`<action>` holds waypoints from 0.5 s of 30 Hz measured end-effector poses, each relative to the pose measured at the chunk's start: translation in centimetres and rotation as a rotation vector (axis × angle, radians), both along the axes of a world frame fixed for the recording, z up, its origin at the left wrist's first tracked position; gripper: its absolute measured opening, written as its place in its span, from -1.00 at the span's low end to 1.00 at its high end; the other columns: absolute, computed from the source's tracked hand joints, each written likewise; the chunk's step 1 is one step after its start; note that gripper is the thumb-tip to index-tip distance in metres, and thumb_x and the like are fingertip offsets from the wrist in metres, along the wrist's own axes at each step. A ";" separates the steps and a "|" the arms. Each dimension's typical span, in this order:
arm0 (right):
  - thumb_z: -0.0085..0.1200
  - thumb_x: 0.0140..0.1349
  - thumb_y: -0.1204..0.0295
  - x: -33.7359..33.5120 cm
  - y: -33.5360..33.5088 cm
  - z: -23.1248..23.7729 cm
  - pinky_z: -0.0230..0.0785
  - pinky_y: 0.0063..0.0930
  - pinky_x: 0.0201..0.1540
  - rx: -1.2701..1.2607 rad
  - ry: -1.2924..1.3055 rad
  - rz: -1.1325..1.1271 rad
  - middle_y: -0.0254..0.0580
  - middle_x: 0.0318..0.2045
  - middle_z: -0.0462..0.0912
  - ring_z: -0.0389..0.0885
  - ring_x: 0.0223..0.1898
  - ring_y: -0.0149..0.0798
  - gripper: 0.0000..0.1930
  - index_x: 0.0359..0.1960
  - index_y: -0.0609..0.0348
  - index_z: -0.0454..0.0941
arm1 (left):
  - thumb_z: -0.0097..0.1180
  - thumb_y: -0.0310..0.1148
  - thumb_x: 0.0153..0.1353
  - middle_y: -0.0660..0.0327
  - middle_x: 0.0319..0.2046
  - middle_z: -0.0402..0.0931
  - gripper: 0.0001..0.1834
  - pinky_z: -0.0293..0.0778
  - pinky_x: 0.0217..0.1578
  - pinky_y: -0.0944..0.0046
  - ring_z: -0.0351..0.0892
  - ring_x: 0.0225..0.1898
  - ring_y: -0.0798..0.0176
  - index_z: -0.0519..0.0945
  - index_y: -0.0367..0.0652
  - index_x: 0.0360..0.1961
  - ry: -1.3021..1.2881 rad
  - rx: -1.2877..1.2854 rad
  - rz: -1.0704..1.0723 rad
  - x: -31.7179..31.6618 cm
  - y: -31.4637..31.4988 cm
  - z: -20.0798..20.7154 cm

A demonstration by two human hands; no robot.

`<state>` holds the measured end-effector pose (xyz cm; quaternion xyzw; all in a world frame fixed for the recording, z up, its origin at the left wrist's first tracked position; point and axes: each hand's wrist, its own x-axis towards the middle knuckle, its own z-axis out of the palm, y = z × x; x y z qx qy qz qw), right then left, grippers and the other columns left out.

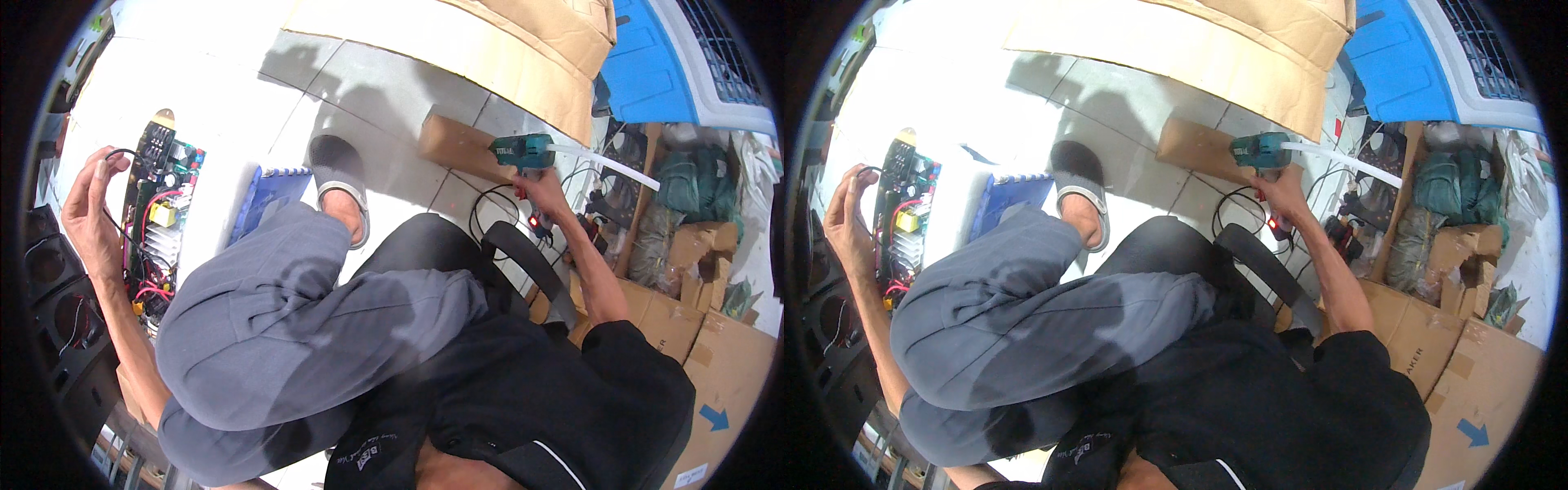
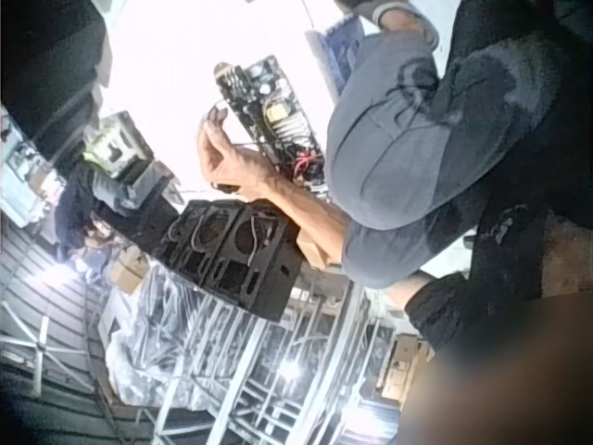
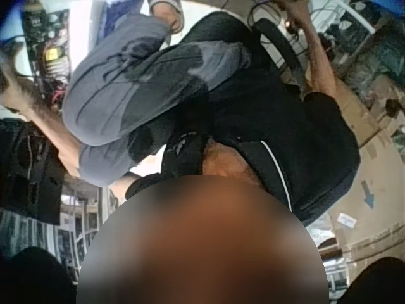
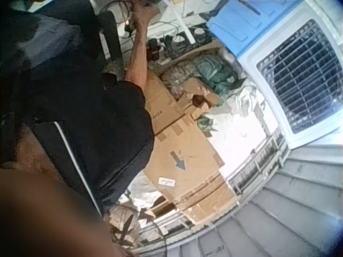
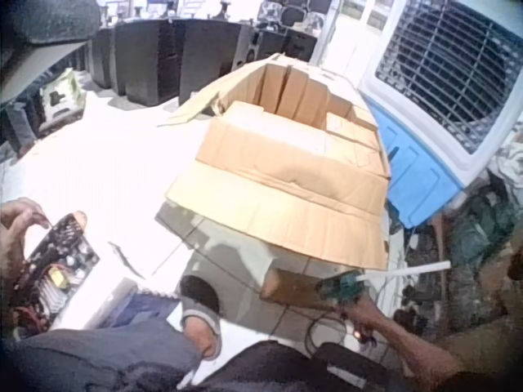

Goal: The person sits on the floor and works on a circuit board, using a hot glue gun to apply glue to components. They handle wires and small parts while seated among boxes and electronic equipment.

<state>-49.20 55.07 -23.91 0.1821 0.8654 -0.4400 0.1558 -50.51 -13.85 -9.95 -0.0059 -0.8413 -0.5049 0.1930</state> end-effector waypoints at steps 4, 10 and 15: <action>0.28 0.18 0.48 0.8 1.3 0.1 0.48 -0.43 -0.38 -0.136 -0.009 0.000 -0.16 -0.34 0.63 0.60 -0.43 -0.38 -0.80 -0.26 0.33 0.54 | 0.14 -0.38 0.40 0.07 -0.15 0.71 -0.76 0.39 0.24 0.11 0.66 -0.01 0.21 0.72 -0.33 -0.09 0.006 0.000 -0.010 -0.2 0.0 0.1; 0.27 0.23 0.27 4.9 0.6 7.5 0.43 -0.24 0.04 0.213 -0.003 0.291 -0.16 -0.14 0.67 0.58 -0.12 -0.16 -0.63 0.00 0.20 0.59 | 0.12 -0.39 0.38 0.09 -0.13 0.69 -0.73 0.45 0.14 0.24 0.65 -0.08 0.24 0.69 -0.40 -0.11 -0.113 -0.041 0.048 1.8 0.8 1.4; 0.30 0.12 0.40 7.7 -2.1 17.3 0.53 -0.31 -0.07 0.185 -0.247 0.327 -0.23 -0.15 0.72 0.66 -0.14 -0.26 -0.68 -0.07 0.17 0.68 | 0.20 -0.29 0.35 0.15 -0.18 0.70 -0.71 0.50 0.05 0.30 0.67 -0.15 0.28 0.72 -0.35 -0.14 -0.048 -0.081 -0.069 -0.1 3.0 2.6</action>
